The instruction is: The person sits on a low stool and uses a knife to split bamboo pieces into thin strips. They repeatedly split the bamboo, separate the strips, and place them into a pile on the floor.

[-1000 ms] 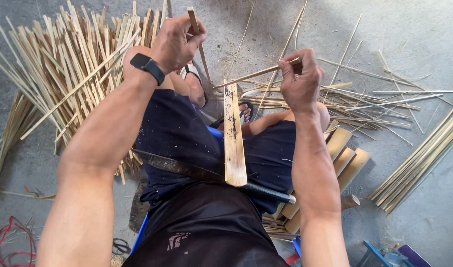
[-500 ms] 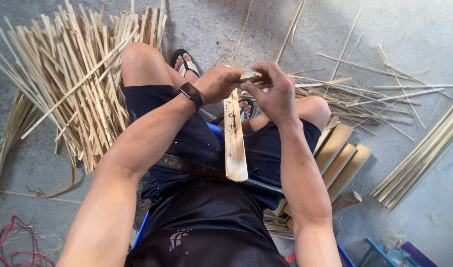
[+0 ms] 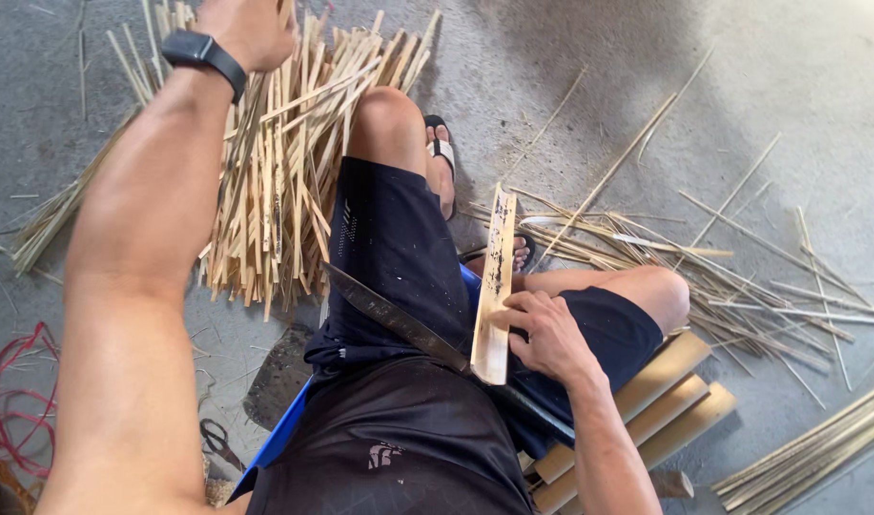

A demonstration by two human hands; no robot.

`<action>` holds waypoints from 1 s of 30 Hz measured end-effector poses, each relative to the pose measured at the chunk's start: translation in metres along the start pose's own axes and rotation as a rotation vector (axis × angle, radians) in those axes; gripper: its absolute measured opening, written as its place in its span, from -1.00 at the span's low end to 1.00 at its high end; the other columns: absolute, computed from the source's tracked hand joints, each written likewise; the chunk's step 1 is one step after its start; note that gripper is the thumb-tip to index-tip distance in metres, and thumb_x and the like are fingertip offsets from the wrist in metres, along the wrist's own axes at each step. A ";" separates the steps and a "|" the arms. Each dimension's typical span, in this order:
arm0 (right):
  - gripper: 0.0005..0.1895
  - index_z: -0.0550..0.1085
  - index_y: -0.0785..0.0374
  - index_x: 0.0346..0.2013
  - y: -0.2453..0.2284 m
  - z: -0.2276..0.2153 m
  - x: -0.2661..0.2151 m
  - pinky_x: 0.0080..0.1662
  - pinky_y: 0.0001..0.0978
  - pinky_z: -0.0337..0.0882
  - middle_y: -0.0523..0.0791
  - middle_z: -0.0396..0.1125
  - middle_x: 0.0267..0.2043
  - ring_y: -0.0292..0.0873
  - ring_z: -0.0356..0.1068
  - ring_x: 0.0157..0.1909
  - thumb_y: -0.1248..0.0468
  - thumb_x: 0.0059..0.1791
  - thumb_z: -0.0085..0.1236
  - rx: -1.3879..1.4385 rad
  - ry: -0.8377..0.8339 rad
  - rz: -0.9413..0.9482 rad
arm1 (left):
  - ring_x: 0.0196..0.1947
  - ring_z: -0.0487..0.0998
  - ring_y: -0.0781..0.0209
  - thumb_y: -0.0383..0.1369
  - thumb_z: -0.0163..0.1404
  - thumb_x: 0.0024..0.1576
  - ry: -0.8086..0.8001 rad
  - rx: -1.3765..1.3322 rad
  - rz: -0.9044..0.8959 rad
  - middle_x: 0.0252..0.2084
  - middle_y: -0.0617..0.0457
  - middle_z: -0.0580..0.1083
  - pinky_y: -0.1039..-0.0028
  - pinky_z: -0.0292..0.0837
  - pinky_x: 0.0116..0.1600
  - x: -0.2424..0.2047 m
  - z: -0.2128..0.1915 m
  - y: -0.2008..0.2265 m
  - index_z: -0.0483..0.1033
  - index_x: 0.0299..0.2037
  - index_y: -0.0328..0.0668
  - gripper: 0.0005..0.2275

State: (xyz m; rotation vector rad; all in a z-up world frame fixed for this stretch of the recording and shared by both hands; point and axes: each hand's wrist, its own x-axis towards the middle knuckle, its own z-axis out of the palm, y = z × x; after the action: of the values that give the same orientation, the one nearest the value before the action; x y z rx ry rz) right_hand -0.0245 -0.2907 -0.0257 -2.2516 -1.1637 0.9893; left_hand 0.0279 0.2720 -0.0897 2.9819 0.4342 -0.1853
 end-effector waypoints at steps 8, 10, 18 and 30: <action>-0.57 0.61 0.14 -0.12 -0.007 0.017 0.013 0.09 -0.14 0.39 -0.13 0.48 -0.08 0.01 0.40 0.03 0.45 -0.27 0.18 0.064 0.185 -0.258 | 0.24 0.46 -0.22 -0.39 0.22 0.12 0.214 -0.461 0.218 0.30 -0.33 0.38 0.17 0.44 0.28 -0.070 -0.038 0.111 0.21 0.43 -0.34 -0.34; -0.57 0.60 0.10 -0.12 0.005 0.011 0.018 0.12 -0.17 0.45 -0.14 0.49 -0.05 0.01 0.45 0.05 0.52 -0.22 0.13 0.068 0.367 -0.295 | 0.17 0.53 -0.12 -0.26 0.16 0.10 -0.173 -0.509 0.227 0.21 -0.18 0.47 0.25 0.48 0.27 -0.078 -0.062 0.165 0.23 0.44 -0.02 -0.35; -0.82 0.56 0.27 -0.22 0.037 -0.067 0.053 -0.14 -0.28 0.42 -0.04 0.45 -0.28 -0.06 0.47 -0.21 0.47 -0.08 0.34 0.273 0.662 0.003 | -0.18 0.59 0.18 -0.39 0.37 0.03 -0.154 -1.140 0.724 -0.24 0.06 0.57 0.36 0.50 -0.07 -0.084 -0.038 0.316 0.59 -0.16 -0.10 -0.75; -0.82 0.49 0.31 -0.29 0.052 -0.079 0.058 -0.16 -0.34 0.45 -0.06 0.49 -0.25 -0.19 0.51 -0.20 0.48 -0.12 0.31 0.278 0.833 -0.059 | -0.20 0.59 0.26 -0.44 0.32 0.08 -0.205 -1.329 0.758 -0.23 0.06 0.53 0.48 0.48 -0.12 -0.056 -0.015 0.335 0.61 -0.23 -0.19 -0.85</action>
State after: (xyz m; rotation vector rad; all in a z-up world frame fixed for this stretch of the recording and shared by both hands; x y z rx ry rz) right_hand 0.0852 -0.2752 -0.0294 -2.0411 -0.6588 0.1118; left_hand 0.0740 -0.0603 -0.0322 1.6074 -0.4587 -0.0630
